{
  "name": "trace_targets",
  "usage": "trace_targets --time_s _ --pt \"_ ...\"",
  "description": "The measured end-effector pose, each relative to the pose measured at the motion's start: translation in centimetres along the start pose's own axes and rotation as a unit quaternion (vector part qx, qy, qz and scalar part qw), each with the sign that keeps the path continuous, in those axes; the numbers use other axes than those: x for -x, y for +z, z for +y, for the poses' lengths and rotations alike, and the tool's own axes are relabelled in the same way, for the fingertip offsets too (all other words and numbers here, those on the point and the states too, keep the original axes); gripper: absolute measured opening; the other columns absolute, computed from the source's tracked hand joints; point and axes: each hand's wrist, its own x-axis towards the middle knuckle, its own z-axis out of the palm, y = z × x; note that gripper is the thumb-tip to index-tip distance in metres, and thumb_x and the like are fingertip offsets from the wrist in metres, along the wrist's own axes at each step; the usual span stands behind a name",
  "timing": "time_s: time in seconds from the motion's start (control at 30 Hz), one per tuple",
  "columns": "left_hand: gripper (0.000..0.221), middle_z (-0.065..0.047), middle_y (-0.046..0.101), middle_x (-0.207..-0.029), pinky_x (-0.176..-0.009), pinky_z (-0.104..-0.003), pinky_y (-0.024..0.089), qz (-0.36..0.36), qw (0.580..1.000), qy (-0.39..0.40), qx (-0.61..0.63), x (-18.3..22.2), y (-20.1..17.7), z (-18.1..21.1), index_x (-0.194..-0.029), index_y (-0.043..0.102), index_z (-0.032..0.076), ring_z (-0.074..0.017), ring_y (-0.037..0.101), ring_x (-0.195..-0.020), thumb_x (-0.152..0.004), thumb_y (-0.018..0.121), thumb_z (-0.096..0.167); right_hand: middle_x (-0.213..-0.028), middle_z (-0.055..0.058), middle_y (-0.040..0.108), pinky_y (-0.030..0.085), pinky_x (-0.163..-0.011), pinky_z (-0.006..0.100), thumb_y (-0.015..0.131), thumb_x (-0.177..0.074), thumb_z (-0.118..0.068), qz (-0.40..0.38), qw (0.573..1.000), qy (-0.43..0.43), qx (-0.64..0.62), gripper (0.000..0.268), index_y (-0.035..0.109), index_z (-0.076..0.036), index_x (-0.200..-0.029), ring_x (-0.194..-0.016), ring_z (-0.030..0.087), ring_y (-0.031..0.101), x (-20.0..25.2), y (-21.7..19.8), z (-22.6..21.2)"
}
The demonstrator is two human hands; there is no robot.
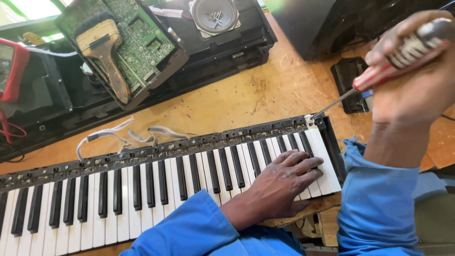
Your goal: Disassembling an electronic keyboard by removing screws and internal components for repair
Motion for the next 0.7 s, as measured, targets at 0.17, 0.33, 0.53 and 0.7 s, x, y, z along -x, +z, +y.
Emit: trace_targets --time_s 0.17,0.33,0.53,0.7 --pt "0.061 -0.015 0.054 -0.153 -0.124 -0.051 0.034 0.018 1.000 0.000 0.003 -0.1 -0.2 0.1 -0.135 0.060 0.007 -0.0372 0.049 -0.141 -0.085 0.070 0.040 -0.090 0.001 0.049 0.038 -0.058 0.023 0.065 -0.098 -0.057 -0.062 0.996 -0.064 0.003 0.041 0.054 -0.019 -0.111 -0.057 0.014 0.042 0.4 -0.3 1.1" --pt "0.066 -0.013 0.050 -0.158 -0.124 -0.051 0.034 -0.008 1.000 -0.014 -0.002 0.2 0.0 0.1 -0.140 0.057 0.009 -0.0362 0.047 -0.144 -0.084 0.073 0.042 -0.101 0.013 0.048 0.040 -0.099 0.031 0.047 -0.127 -0.033 -0.089 0.972 -0.142 0.168 0.059 0.063 0.004 -0.085 -0.091 0.019 0.050 -0.1 -1.7 1.8" --pt "0.063 -0.013 0.053 -0.156 -0.123 -0.051 0.036 0.012 1.000 -0.006 -0.005 0.3 0.0 0.2 -0.136 0.059 0.008 -0.0364 0.050 -0.141 -0.084 0.071 0.042 -0.099 -0.002 0.047 0.039 -0.056 0.021 0.050 -0.095 -0.071 -0.019 0.991 -0.080 0.103 0.064 0.055 -0.013 -0.124 -0.069 0.008 0.048 -0.7 -4.3 4.1" --pt "0.063 -0.013 0.052 -0.157 -0.123 -0.051 0.036 0.008 1.000 -0.007 -0.006 0.1 -0.1 0.2 -0.137 0.059 0.009 -0.0359 0.049 -0.142 -0.085 0.072 0.042 -0.085 -0.007 0.049 0.035 -0.067 0.023 0.052 -0.105 -0.042 -0.003 0.999 -0.010 0.037 0.024 0.058 -0.020 -0.110 -0.069 0.007 0.044 -0.3 -3.2 2.2"
